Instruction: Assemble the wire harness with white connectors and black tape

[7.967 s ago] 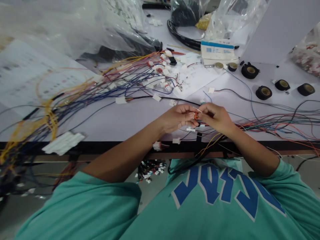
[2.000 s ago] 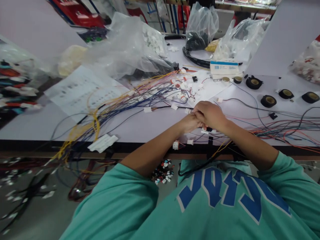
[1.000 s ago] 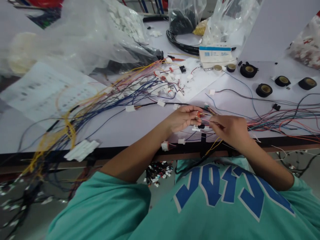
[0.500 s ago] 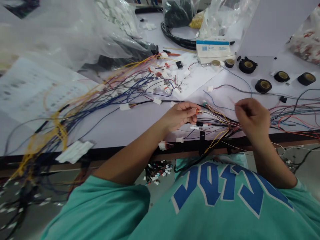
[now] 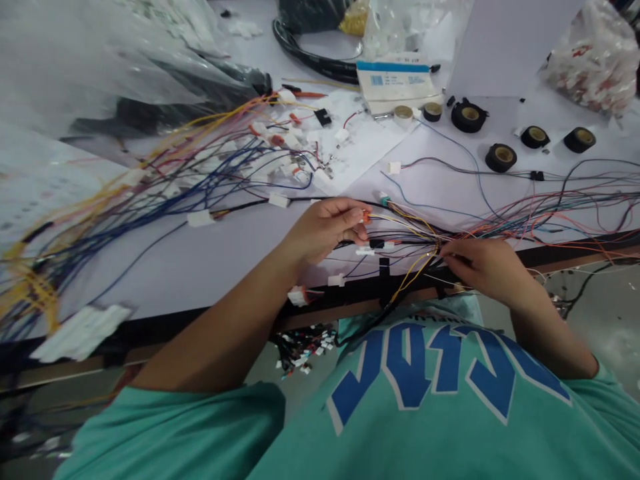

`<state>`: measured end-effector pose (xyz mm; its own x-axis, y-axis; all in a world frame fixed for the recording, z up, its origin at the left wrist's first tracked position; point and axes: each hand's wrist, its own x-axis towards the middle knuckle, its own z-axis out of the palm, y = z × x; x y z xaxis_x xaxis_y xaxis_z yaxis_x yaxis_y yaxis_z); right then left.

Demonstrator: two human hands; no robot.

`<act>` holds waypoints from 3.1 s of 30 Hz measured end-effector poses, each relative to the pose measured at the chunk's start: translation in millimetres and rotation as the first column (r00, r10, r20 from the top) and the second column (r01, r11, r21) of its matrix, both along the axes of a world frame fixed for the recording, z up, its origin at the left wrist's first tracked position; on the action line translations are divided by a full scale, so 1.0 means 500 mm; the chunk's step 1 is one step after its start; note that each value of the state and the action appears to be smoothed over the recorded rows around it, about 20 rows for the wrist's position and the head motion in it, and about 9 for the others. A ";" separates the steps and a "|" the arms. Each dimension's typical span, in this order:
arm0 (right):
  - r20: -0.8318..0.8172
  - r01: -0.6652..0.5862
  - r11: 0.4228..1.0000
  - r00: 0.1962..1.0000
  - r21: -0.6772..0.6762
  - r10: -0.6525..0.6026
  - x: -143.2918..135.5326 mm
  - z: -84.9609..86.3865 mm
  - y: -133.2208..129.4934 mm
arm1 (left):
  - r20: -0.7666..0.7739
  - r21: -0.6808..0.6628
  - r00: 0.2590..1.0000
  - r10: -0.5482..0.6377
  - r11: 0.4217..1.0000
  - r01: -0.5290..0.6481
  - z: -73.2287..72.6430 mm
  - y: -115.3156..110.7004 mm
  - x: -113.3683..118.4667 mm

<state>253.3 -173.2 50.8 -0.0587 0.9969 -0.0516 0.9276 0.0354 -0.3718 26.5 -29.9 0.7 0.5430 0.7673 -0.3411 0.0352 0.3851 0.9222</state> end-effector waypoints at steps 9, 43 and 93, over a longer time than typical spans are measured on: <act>0.157 0.303 0.951 0.944 -0.066 -0.290 0.006 0.007 0.057 | -0.040 -0.019 0.999 -0.010 1.000 0.009 0.016 -0.006 0.005; -0.055 0.073 0.967 0.997 0.246 -0.062 -0.010 -0.006 0.070 | 0.080 0.131 0.985 -0.150 0.982 0.139 -0.012 0.003 -0.010; -0.589 0.076 0.966 0.780 -0.246 -0.212 0.029 -0.037 0.100 | 0.061 0.185 0.957 -0.283 0.946 0.268 0.019 0.012 -0.038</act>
<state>267.6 -123.2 32.1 -0.0017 0.9681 -0.2507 0.4953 -0.2170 -0.8412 7.4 -23.8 10.1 0.7625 0.6270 -0.1596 0.0355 0.2057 0.9780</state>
